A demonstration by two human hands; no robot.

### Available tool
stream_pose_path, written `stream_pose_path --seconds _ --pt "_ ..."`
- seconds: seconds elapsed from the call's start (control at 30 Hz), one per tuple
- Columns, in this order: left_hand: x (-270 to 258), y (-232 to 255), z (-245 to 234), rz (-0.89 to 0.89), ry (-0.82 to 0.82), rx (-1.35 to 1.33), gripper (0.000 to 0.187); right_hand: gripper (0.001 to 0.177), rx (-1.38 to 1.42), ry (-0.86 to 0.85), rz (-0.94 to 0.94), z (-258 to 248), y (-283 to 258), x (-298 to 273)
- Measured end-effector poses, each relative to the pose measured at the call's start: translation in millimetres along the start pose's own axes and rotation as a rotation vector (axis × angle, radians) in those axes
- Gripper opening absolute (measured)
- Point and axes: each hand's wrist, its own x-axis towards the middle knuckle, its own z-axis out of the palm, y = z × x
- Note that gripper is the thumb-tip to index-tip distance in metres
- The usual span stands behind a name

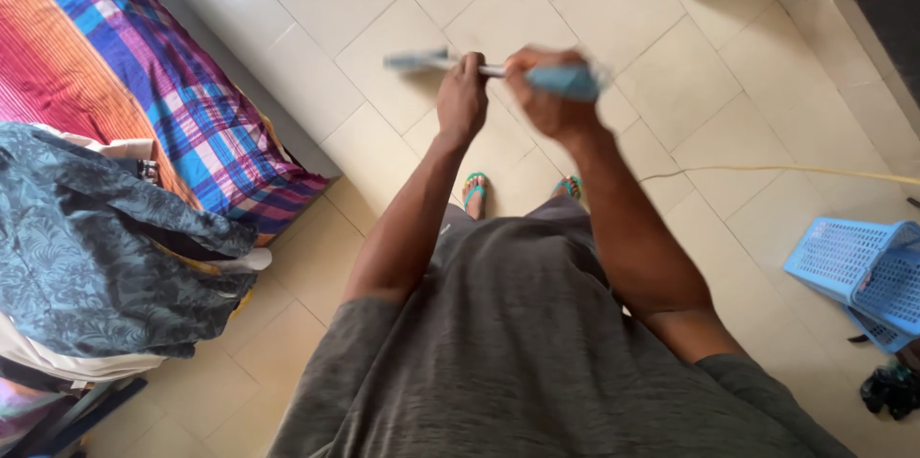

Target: The user performs various tidying tasks including sweeping with a squeegee, adjusting a monitor, and coiling a cable.

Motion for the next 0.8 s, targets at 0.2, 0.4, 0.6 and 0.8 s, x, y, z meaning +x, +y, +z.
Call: stream_pose_path --seconds 0.2,0.4,0.6,0.8 --pt "-28 -100 76 0.161 0.096 0.118 0.03 0.016 -0.051 -0.054 -0.072 63 31 -45" --pt "-80 8 1 -0.061 -0.153 -0.017 0.026 0.018 -0.077 -0.061 -0.036 13 -8 -51" --pt "-88 25 -1 -0.063 -0.164 0.009 0.027 0.023 -0.342 -0.018 -0.275 -11 -3 -63" --pt "-114 -19 4 -0.218 0.019 -0.249 0.037 0.02 -0.026 -0.013 -0.114 26 -30 -88"
